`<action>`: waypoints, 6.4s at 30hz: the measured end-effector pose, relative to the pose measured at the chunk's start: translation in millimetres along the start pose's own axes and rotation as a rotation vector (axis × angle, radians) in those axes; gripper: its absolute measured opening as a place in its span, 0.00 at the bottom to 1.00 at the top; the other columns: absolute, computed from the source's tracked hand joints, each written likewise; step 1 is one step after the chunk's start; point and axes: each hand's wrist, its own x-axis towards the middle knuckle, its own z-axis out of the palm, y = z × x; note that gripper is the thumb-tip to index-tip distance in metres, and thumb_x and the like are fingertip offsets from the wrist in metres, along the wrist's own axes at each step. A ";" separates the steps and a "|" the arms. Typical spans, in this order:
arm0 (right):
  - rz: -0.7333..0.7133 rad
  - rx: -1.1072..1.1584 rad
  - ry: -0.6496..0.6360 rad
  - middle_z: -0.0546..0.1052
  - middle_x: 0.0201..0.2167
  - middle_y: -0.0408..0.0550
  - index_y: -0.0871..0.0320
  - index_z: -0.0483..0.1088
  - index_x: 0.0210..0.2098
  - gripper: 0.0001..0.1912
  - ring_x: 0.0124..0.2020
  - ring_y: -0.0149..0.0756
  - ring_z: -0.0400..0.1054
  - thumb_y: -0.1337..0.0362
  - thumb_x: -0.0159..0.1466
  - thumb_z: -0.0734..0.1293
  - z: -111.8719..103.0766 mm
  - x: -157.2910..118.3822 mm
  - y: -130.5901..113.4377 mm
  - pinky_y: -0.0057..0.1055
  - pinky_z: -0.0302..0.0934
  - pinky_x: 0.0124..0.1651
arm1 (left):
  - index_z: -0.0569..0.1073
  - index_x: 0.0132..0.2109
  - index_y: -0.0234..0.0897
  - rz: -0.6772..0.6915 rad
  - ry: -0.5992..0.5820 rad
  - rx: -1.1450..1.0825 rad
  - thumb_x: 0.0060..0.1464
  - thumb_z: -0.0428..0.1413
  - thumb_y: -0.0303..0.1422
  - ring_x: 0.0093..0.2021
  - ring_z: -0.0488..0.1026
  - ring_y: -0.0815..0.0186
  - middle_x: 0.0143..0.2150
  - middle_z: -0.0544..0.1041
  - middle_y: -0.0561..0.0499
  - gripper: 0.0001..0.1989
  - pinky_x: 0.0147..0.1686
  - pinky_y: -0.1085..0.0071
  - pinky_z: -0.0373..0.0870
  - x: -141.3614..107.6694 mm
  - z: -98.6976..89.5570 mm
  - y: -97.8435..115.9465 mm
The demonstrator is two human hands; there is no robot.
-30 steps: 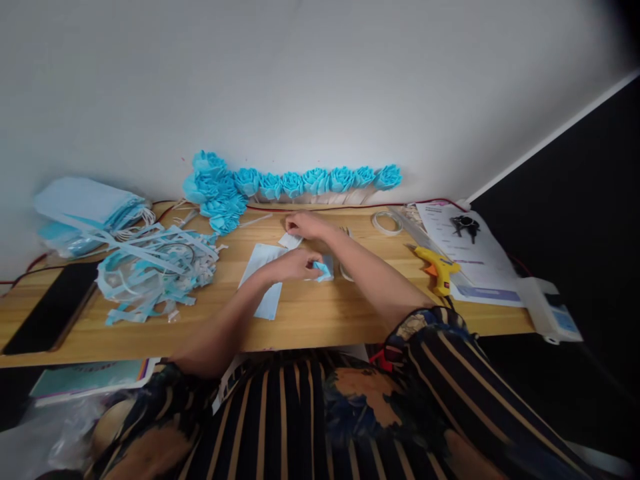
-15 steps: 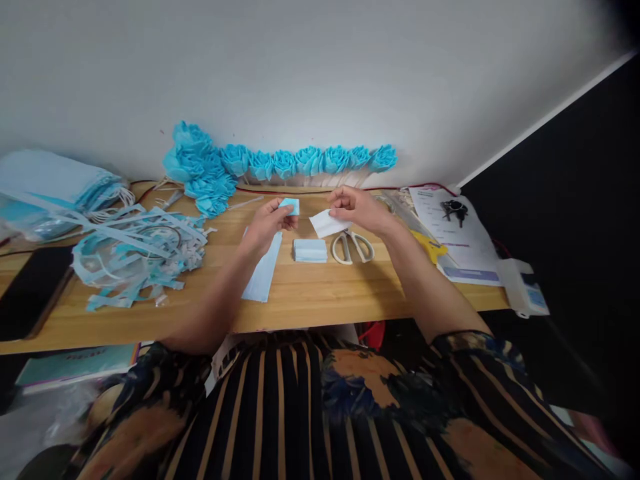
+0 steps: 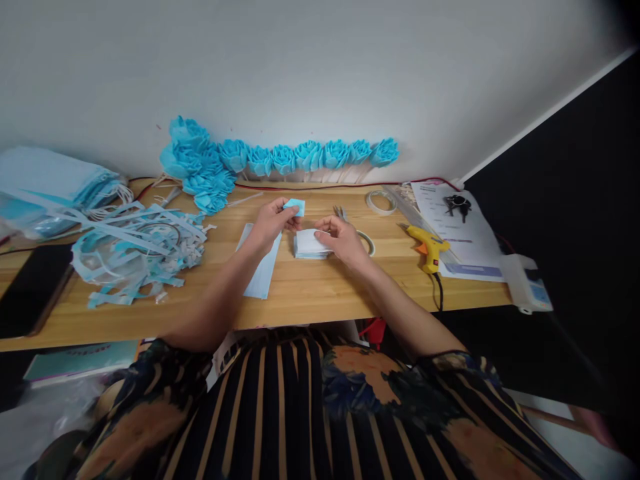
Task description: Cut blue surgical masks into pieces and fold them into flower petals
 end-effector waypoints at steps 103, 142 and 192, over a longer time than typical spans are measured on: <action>-0.660 -0.778 0.160 0.82 0.41 0.51 0.56 0.76 0.50 0.16 0.43 0.41 0.75 0.65 0.68 0.61 -37.0 -9.0 -67.5 0.39 0.65 0.50 | 0.72 0.32 0.39 0.829 -0.092 0.915 0.56 0.55 0.31 0.35 0.73 0.63 0.32 0.77 0.50 0.04 0.42 0.64 0.67 -20.6 9.0 13.0; 0.155 -1.266 -0.031 0.77 0.46 0.63 0.61 0.69 0.55 0.22 0.42 0.49 0.74 0.55 0.67 0.60 -50.1 -32.2 -27.7 0.37 0.62 0.42 | 0.70 0.29 0.38 0.555 0.027 0.451 0.52 0.60 0.34 0.31 0.68 0.67 0.29 0.73 0.52 0.08 0.33 0.70 0.62 -12.5 1.6 10.6; 0.292 1.230 -0.433 0.64 0.22 0.39 0.62 0.73 0.44 0.26 0.18 0.23 0.52 0.43 0.66 0.64 -21.2 -68.3 -63.8 0.17 0.52 0.14 | 0.72 0.30 0.38 0.443 -0.262 0.064 0.52 0.65 0.40 0.37 0.71 0.65 0.33 0.75 0.49 0.13 0.39 0.67 0.68 -21.0 3.6 8.2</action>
